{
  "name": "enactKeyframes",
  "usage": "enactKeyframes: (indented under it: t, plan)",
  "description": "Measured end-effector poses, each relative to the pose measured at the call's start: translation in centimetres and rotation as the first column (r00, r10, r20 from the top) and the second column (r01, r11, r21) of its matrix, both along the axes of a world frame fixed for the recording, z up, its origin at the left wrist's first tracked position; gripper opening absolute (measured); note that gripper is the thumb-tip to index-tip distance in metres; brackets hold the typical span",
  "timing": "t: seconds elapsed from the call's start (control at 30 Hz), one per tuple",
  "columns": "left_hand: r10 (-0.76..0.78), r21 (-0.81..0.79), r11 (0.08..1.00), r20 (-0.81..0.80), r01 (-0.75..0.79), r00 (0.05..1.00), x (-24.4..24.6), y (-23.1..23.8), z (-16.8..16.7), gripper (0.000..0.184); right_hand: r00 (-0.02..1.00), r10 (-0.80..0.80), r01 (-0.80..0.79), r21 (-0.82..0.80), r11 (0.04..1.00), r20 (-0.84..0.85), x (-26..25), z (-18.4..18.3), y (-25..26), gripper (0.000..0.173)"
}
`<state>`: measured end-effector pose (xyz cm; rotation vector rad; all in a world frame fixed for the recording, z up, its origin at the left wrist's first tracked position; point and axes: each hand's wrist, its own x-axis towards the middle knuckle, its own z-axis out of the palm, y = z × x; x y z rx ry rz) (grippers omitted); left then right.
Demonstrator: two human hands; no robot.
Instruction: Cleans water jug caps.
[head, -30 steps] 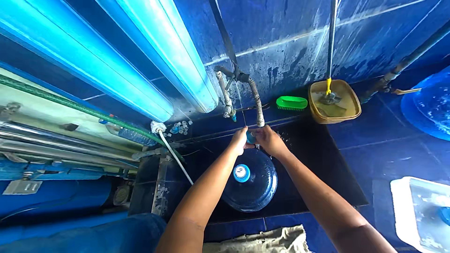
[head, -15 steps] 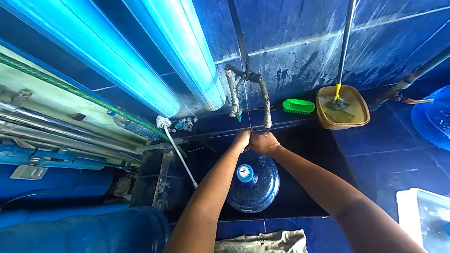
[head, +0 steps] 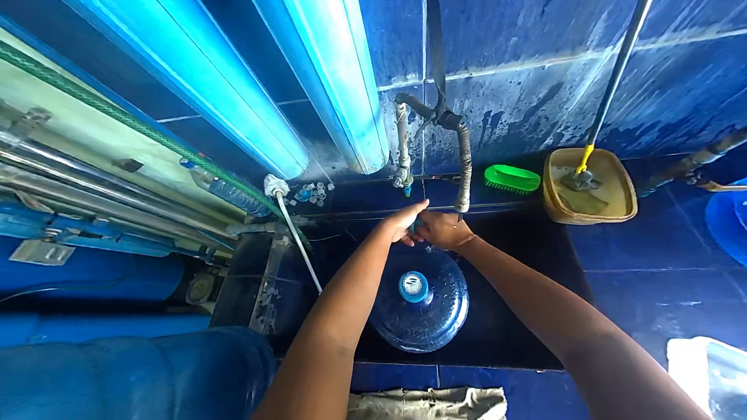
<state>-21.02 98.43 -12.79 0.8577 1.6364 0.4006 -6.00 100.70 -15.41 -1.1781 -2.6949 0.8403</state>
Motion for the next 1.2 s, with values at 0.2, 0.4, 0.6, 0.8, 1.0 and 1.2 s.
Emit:
enactKeyframes:
  t: [0.2, 0.4, 0.6, 0.8, 1.0, 1.2]
  plan:
    - [0.098, 0.372, 0.926, -0.064, -0.068, 0.993, 1.3, -2.0, -0.7, 0.053, 0.977, -0.104, 0.102, -0.022, 0.995, -0.185, 0.3, -0.2, 0.9, 0.035]
    - [-0.049, 0.315, 0.933, -0.372, 0.175, 0.927, 0.8, -0.9, 0.8, 0.064, 0.999, -0.018, 0.023, 0.116, 0.993, -0.045, 0.0, 1.5, -0.4, 0.039]
    - [-0.097, 0.154, 0.976, -0.342, 0.158, 0.935, 1.5, -0.2, 0.7, 0.070, 0.999, -0.030, 0.032, 0.142, 0.989, -0.016, 0.4, 0.5, 0.0, 0.043]
    - [0.393, 0.282, 0.898, -0.166, -0.338, 0.904, -5.0, 0.4, -3.0, 0.059, 0.980, 0.192, -0.193, 0.029, 0.981, 0.050, 2.0, -0.3, -4.5, 0.043]
    - [0.354, 0.076, 0.917, 0.292, -0.391, 0.888, -10.7, -2.8, 0.3, 0.073, 0.956, -0.210, 0.261, -0.262, 0.929, 0.206, 2.7, -1.1, 0.1, 0.043]
    - [0.090, 0.129, 0.962, 0.680, -0.240, 0.728, -8.0, -5.5, 1.3, 0.075, 0.845, -0.471, 0.399, -0.290, 0.870, -0.253, 0.0, -6.8, 7.4, 0.038]
